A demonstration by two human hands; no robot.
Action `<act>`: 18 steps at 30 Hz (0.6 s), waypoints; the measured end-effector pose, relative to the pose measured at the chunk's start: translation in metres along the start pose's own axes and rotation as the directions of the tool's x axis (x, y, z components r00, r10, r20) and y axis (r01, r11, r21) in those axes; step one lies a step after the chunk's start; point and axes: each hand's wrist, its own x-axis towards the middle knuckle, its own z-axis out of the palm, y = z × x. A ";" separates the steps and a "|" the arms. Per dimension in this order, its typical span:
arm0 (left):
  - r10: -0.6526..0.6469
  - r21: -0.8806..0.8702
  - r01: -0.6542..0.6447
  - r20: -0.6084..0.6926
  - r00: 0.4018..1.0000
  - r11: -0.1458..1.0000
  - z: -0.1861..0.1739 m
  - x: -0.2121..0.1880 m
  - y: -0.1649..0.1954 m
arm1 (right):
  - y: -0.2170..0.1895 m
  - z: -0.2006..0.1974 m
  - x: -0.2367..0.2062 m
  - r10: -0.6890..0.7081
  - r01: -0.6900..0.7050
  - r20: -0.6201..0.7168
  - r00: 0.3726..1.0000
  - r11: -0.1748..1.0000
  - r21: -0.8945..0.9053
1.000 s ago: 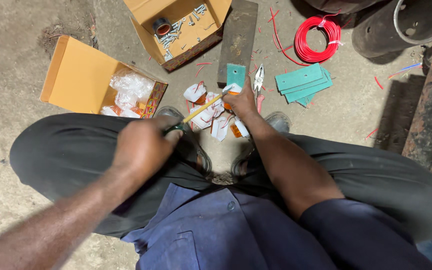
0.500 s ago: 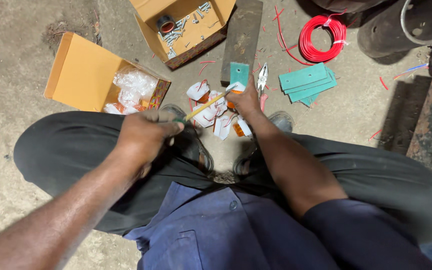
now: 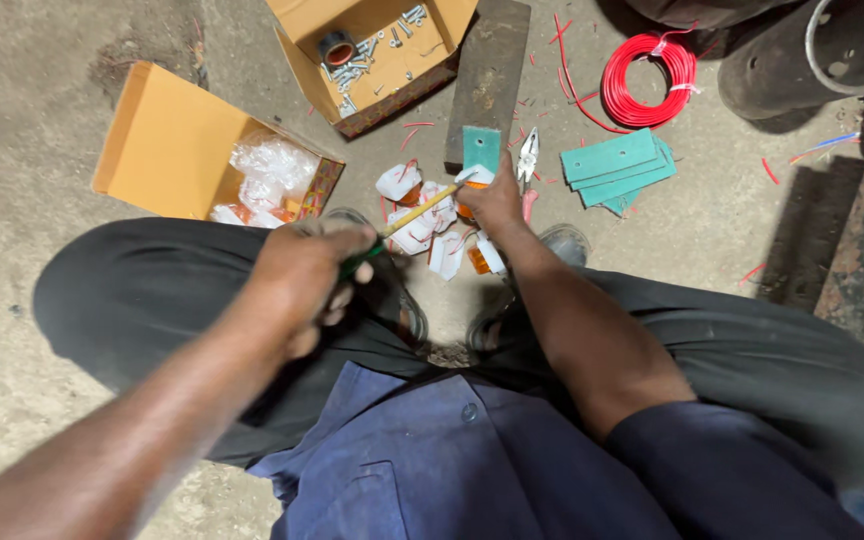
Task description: The person cuts red wires to length using pliers, then attaches an orange indicator light to a green metal bracket using a screwdriver. The person repeats this process for multiple units, handling the wires, lights, and brackets one at a time.
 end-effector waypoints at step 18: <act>0.745 0.585 -0.687 0.198 0.637 0.432 -0.020 0.001 -0.022 | -0.001 0.001 0.002 0.004 -0.010 -0.036 0.999 0.988 -0.153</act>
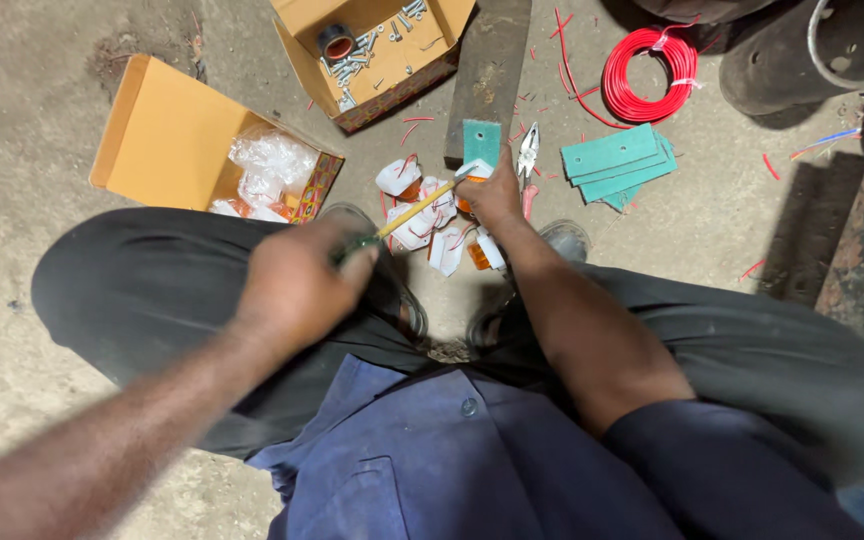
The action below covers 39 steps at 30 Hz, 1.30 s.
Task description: The person cuts red wires to length using pliers, then attaches an orange indicator light to a green metal bracket using a screwdriver. The person repeats this process for multiple units, handling the wires, lights, and brackets one at a time.
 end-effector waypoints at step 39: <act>-0.046 -0.062 0.048 0.038 0.998 0.997 0.014 -0.015 -0.008 | -0.009 -0.003 0.000 0.021 -0.021 0.031 0.999 1.000 -0.004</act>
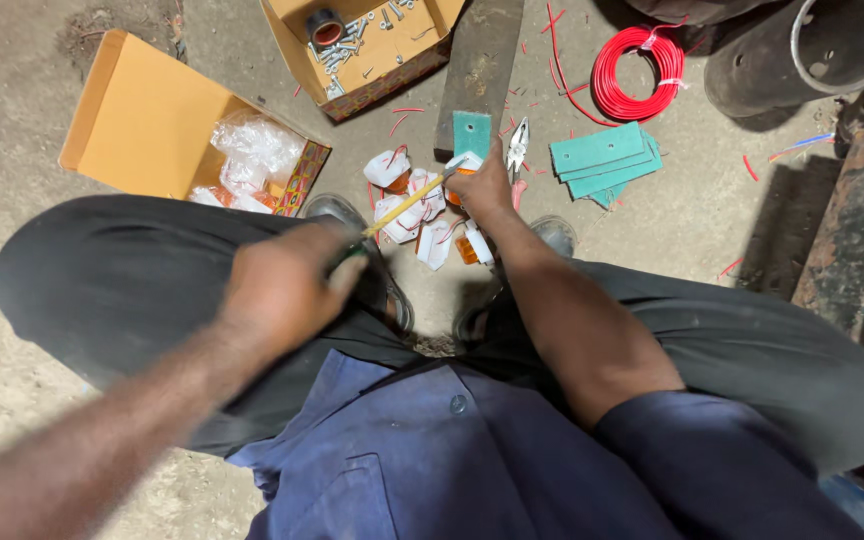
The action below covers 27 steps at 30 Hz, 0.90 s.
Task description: The person cuts red wires to length using pliers, then attaches an orange indicator light to a green metal bracket using a screwdriver. The person repeats this process for multiple units, handling the wires, lights, and brackets one at a time.
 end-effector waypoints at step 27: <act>-0.631 -0.633 0.597 0.212 0.746 0.493 0.019 0.001 0.009 | -0.005 0.002 -0.004 -0.105 0.094 -0.053 0.993 0.979 -0.178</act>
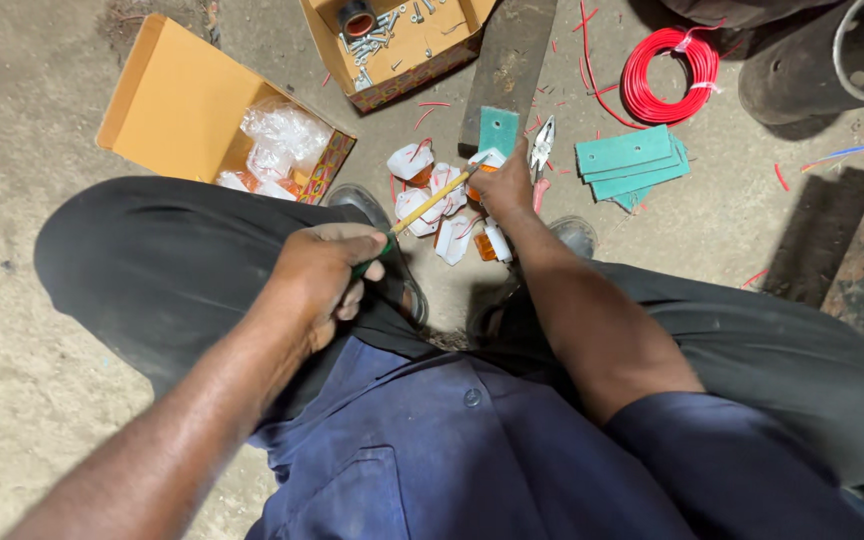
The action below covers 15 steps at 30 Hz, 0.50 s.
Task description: The person cuts red wires to length using pliers, then attaches an orange indicator light to a green metal bracket using a screwdriver. The person repeats this process for multiple units, handling the wires, lights, and brackets one at a time.
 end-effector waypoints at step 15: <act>0.568 0.459 -0.559 0.133 0.812 0.691 -0.011 0.003 0.009 | -0.003 -0.001 0.001 -0.003 -0.001 0.034 0.999 0.994 0.110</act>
